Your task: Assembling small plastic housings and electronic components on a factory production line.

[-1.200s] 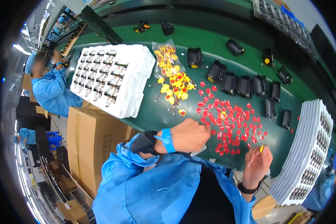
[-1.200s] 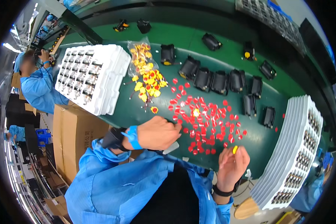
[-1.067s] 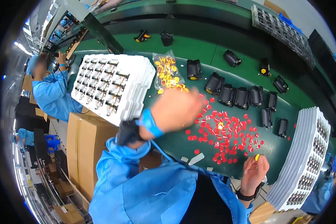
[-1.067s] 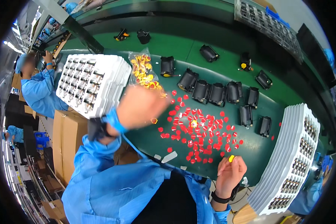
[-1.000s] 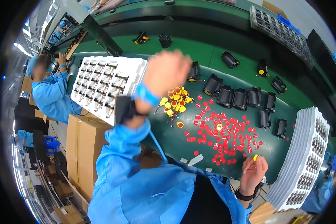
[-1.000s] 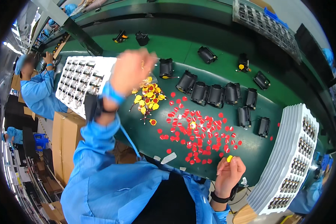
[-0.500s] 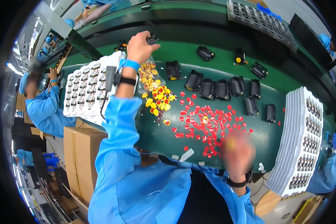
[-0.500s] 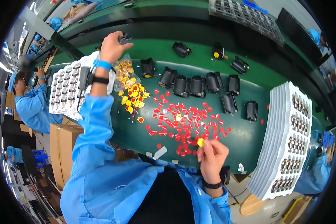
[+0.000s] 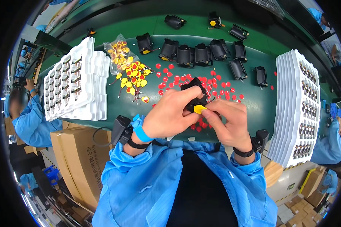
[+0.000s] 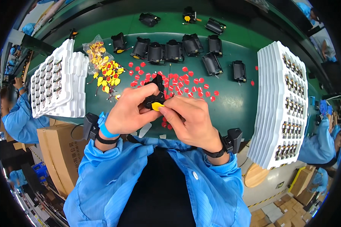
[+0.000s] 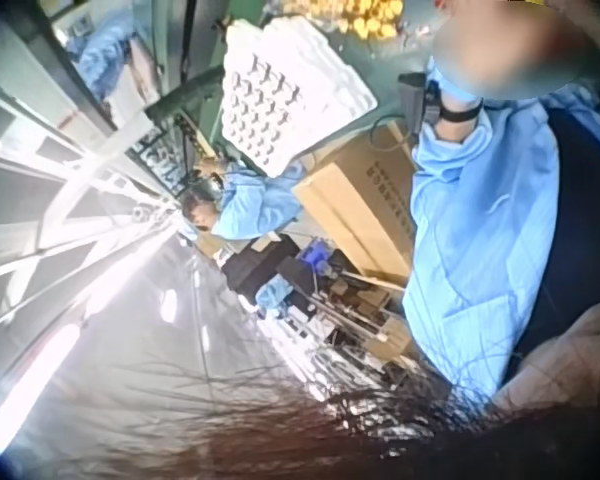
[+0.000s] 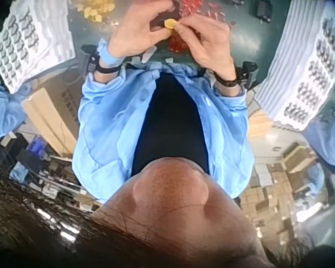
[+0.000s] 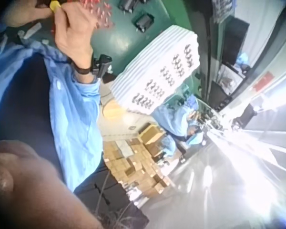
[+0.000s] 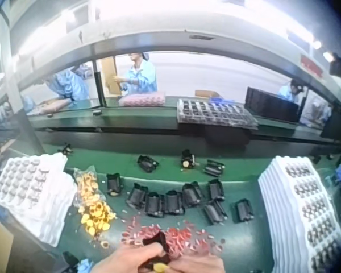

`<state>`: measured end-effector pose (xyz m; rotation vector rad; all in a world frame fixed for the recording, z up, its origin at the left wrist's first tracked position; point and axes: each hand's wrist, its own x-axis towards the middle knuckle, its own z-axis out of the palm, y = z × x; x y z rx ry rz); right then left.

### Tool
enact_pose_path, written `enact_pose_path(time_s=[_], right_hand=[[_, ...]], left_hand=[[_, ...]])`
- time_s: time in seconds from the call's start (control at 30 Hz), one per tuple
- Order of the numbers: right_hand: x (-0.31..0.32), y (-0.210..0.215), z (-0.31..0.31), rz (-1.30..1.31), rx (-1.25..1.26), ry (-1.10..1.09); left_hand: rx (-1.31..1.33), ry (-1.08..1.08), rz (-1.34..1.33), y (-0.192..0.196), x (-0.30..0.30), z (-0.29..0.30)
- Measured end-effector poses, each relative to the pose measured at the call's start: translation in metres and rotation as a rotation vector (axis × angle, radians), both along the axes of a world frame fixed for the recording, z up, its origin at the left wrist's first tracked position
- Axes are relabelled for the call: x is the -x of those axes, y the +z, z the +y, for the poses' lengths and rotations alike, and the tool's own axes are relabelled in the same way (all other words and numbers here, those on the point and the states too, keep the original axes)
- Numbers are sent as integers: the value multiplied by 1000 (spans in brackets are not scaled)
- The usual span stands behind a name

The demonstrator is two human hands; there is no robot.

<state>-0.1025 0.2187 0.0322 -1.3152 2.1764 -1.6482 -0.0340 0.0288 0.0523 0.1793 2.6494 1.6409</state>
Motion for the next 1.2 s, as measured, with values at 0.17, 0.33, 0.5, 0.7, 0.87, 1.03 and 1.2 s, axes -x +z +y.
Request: enact_pose_path(time_s=[0.17,0.33,0.5,0.7,0.87,1.03,1.2], right_hand=[[-4,2,4,-8,-2,-37],[-6,3,6,6,18,-55],[-7,4,7,240,-6,-79],[-10,9,11,-33,-10,-23],[-16,9,9,-6,-28,-59],[-20,-2,11,-7,-86,-68],[-13,-3,12,-144,181,23]], left_hand=[[5,-74,-10,3,-5,0],[8,-195,86,3,-3,-7],[57,-199,80,1,-4,-4],[9,-256,99,10,-5,-3],[46,-222,152,6,-9,3],[129,-233,179,4,-12,0],[-148,-412,109,10,-11,-7]])
